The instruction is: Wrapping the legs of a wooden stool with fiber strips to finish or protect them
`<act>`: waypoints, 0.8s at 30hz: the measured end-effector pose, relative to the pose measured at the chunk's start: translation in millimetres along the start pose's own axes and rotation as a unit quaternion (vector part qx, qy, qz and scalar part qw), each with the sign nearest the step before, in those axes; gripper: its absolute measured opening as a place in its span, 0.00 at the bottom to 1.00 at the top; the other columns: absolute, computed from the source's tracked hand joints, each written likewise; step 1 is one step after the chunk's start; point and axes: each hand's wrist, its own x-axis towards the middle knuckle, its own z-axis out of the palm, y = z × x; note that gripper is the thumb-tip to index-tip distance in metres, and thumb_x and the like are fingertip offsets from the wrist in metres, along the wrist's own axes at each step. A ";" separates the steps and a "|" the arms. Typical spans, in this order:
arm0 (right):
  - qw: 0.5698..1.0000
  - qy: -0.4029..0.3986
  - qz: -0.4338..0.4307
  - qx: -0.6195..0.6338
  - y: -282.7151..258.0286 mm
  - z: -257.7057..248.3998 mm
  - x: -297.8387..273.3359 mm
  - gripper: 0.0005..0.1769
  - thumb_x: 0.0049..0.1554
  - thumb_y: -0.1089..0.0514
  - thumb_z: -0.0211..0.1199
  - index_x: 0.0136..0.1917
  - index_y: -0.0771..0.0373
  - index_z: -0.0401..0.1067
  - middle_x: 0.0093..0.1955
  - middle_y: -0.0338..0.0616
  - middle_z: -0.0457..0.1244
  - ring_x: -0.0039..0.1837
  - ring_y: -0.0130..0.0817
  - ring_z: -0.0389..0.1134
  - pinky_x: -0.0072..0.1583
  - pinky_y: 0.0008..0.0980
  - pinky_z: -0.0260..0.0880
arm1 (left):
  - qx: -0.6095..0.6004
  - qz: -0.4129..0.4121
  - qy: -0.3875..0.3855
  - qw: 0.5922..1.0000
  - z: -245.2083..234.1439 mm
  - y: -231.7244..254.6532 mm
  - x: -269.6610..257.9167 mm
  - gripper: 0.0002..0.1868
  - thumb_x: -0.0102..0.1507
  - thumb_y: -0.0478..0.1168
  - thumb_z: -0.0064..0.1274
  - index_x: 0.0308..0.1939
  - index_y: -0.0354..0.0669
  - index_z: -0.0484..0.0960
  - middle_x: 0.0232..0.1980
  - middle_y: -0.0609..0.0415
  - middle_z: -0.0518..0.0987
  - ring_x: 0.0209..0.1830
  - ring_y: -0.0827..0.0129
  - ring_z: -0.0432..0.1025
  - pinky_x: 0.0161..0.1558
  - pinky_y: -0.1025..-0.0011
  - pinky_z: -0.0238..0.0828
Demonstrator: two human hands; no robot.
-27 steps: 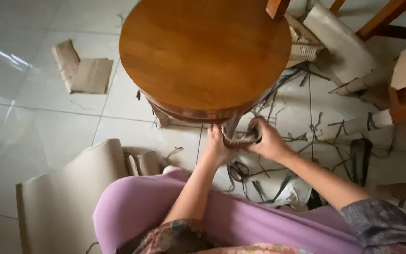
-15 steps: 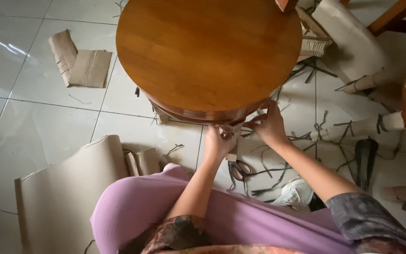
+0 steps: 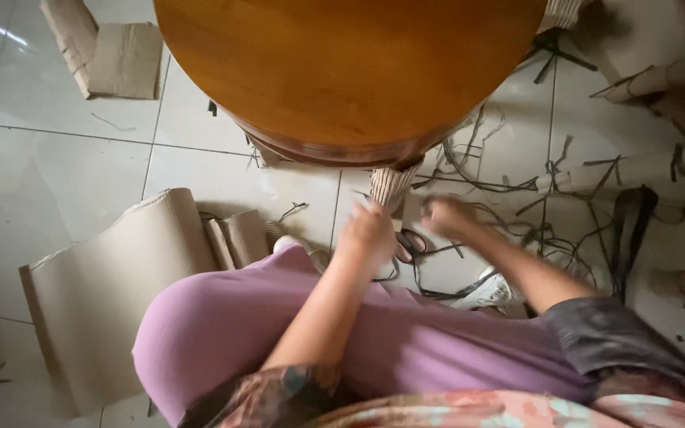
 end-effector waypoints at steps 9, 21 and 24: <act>0.994 0.084 0.041 -0.056 19.3 211.4 76.6 0.35 0.58 0.28 0.56 0.58 0.62 0.65 0.58 0.56 0.62 0.67 0.56 0.59 0.63 0.57 0.61 | 0.292 0.318 0.209 0.878 22.9 13.7 -65.2 0.20 0.66 0.44 0.49 0.51 0.29 0.82 0.53 0.26 0.80 0.38 0.47 0.83 0.30 0.38 0.80; 0.989 0.042 0.026 -0.141 -4.5 167.3 65.4 0.50 0.31 0.34 0.82 0.61 0.57 0.67 0.61 0.49 0.66 0.70 0.45 0.59 0.70 0.45 0.51 | -0.219 0.051 0.256 0.940 22.4 1.3 68.0 0.19 0.58 0.54 0.58 0.19 0.46 0.81 0.16 0.51 0.73 0.20 0.42 0.75 0.19 0.55 0.69; 0.983 -0.010 0.050 -0.176 17.9 164.5 60.1 0.48 0.41 0.39 0.77 0.69 0.53 0.60 0.67 0.47 0.60 0.72 0.46 0.56 0.70 0.47 0.49 | -0.240 0.038 0.246 0.938 23.2 -1.6 66.6 0.16 0.56 0.47 0.59 0.18 0.44 0.77 0.17 0.47 0.74 0.20 0.42 0.75 0.20 0.47 0.66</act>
